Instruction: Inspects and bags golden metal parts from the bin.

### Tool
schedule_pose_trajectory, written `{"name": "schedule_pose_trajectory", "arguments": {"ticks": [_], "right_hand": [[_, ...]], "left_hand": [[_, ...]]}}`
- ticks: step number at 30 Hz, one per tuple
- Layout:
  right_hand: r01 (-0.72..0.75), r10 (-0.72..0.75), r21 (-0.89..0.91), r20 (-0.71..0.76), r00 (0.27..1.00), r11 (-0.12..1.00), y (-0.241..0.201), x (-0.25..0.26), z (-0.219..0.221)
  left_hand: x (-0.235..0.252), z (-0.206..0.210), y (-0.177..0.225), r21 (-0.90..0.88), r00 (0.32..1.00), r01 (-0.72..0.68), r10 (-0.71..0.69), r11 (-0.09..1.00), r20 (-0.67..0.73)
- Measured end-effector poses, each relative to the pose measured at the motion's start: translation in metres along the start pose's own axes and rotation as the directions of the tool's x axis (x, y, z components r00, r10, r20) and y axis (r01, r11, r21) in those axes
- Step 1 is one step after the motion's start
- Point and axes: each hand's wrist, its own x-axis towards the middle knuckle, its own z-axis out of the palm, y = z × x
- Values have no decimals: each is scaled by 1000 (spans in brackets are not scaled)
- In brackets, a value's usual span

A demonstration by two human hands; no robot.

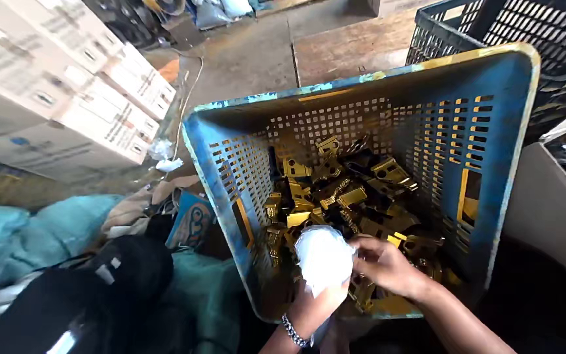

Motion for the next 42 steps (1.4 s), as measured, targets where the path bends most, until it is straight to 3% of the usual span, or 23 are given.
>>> {"name": "schedule_pose_trajectory", "arguments": {"ticks": [1, 3, 5, 7, 10, 11, 13, 15, 18, 22, 24, 26, 28, 30, 31, 32, 33, 35, 36, 38, 39, 41, 42], "right_hand": [[-60, 62, 54, -30, 998, 997, -1, 2, -1], [-231, 231, 161, 18, 973, 960, -7, 3, -9], [-330, 319, 140, 97, 943, 934, -15, 4, -15], [-278, 281, -34, 127, 951, 960, -19, 6, -20], [-232, 237, -96, 48, 970, 968, -17, 13, -22], [-234, 237, -64, 35, 971, 970, -18, 13, -21], [-262, 253, 39, 160, 954, 964, -21, 9, -19], [-334, 288, 118, 298, 910, 935, -18, 7, -19], [-384, 311, 127, 388, 868, 914, -7, 5, -26], [-381, 210, 245, 522, 827, 892, -2, 0, -29], [-339, 226, 265, 378, 898, 903, -3, 2, -22], [-335, 269, 250, 263, 927, 909, -4, 9, -18], [-351, 316, 242, 172, 933, 904, -5, 15, -14], [-299, 310, 301, 13, 951, 906, -4, 20, -6], [-254, 280, 254, -72, 957, 933, -4, 24, -2], [-201, 215, 124, -109, 970, 972, -4, 26, 3], [-113, 110, -56, -55, 992, 992, -5, 27, 7], [129, -68, -281, 218, 974, 951, -15, 30, 15], [187, -77, -297, 347, 935, 936, -20, 36, 13], [65, 41, -219, 447, 893, 974, -21, 54, -4], [-8, 105, -240, 395, 913, 971, -19, 70, -17], [-98, 235, -510, 212, 949, 854, -9, 111, -34], [-126, 315, -659, 175, 933, 742, 4, 130, -35]], "left_hand": [[3, -2, 2, -203, 995, 96, -91, 975, 32], [8, -6, 7, -538, 967, 252, -224, 805, 117], [7, -7, 1, -504, 978, 204, -156, 839, 137], [4, -5, -5, -360, 991, 115, -83, 926, 104], [6, -7, -2, -359, 992, 102, -122, 928, -34], [9, -9, 2, -405, 979, 142, -189, 903, -79], [17, -14, 14, -603, 922, 266, -381, 752, -68], [16, -19, 17, -655, 920, 307, -391, 690, 19], [10, -20, 5, -475, 992, 126, -112, 871, 59], [17, -27, -3, -379, 1000, 20, -16, 925, 15], [18, -23, -4, -327, 992, -71, 101, 942, 77], [20, -22, -8, -184, 993, -99, 110, 978, 49], [22, -21, -20, 56, 988, -65, 72, 996, -135], [25, -28, -36, 80, 927, 62, -28, 995, -375], [26, -35, -35, -28, 903, 124, -124, 992, -412], [24, -40, -23, -207, 905, 183, -247, 961, -346], [19, -42, -6, -401, 916, 260, -356, 878, -186], [11, -38, 9, -539, 931, 360, -330, 761, 157], [10, -36, 6, -547, 933, 359, -294, 756, 207], [8, -39, -5, -470, 959, 278, -269, 838, 87], [10, -41, -12, -351, 963, 237, -266, 906, -35], [15, -44, -18, -156, 935, 254, -284, 954, -214], [18, -44, -20, -180, 917, 261, -302, 948, -260]]}}
